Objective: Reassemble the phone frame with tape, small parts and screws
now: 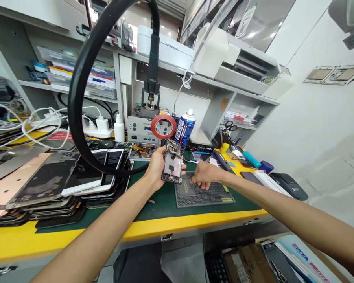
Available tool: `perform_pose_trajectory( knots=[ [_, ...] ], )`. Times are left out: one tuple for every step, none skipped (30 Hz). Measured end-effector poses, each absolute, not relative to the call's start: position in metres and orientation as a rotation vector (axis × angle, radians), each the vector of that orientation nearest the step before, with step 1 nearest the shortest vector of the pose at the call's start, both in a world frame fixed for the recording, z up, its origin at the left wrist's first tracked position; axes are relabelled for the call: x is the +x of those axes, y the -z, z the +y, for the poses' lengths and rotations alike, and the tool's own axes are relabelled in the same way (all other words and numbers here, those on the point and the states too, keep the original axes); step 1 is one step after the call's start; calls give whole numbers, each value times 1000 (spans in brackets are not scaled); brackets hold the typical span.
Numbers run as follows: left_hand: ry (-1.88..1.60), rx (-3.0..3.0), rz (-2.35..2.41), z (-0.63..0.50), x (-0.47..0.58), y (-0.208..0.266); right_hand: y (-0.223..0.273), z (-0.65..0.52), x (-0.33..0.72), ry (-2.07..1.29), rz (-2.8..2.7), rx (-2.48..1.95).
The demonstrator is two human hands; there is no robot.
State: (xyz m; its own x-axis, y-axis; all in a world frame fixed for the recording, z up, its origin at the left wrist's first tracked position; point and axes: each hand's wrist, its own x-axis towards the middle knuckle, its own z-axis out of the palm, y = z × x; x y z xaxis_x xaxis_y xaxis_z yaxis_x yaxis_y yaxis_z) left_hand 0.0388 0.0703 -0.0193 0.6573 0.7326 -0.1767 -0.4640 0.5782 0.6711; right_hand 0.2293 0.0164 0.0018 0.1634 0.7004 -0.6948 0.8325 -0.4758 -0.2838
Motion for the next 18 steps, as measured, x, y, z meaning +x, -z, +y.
perform_pose_trajectory(
  knots=[
    [-727, 628, 472, 70, 39, 19, -1, 19, 226, 1187, 1486, 2269],
    [-723, 627, 474, 70, 39, 19, -1, 20, 223, 1174, 1470, 2272],
    [-720, 627, 476, 70, 39, 19, 0, 22, 220, 1169, 1460, 2273],
    [-719, 626, 477, 69, 39, 18, 1, 23, 218, 1169, 1459, 2273],
    [-719, 626, 479, 69, 38, 18, 1, 23, 218, 1170, 1467, 2272],
    [-720, 626, 481, 69, 38, 17, 1, 22, 219, 1174, 1483, 2270],
    [-723, 626, 484, 69, 38, 17, 2, 21, 221, 1176, 1510, 2267],
    [-726, 627, 487, 69, 38, 16, 2, 19, 224, 1178, 1544, 2262],
    [-728, 628, 490, 69, 37, 15, 1, 17, 228, 1177, 1585, 2254],
    [-728, 630, 493, 68, 37, 14, 1, 15, 232, 1174, 1629, 2242],
    [-727, 632, 495, 68, 37, 13, 0, 12, 237, 1169, 1675, 2227],
    [-722, 635, 498, 67, 37, 12, -1, 10, 241, 1162, 1719, 2208],
    [-716, 639, 500, 67, 36, 11, -3, 7, 245, 1155, 1756, 2186],
    [-708, 644, 502, 66, 36, 11, -4, 5, 247, 1148, 1787, 2162],
    [-698, 649, 505, 65, 36, 10, -5, 3, 249, 1140, 1810, 2138],
    [-686, 655, 509, 65, 37, 11, -6, 1, 249, 1131, 1826, 2116],
    [-670, 662, 513, 64, 37, 11, -6, 0, 248, 1118, 1838, 2099],
    [-652, 669, 516, 64, 38, 12, -5, -1, 246, 1105, 1845, 2086]
  ],
)
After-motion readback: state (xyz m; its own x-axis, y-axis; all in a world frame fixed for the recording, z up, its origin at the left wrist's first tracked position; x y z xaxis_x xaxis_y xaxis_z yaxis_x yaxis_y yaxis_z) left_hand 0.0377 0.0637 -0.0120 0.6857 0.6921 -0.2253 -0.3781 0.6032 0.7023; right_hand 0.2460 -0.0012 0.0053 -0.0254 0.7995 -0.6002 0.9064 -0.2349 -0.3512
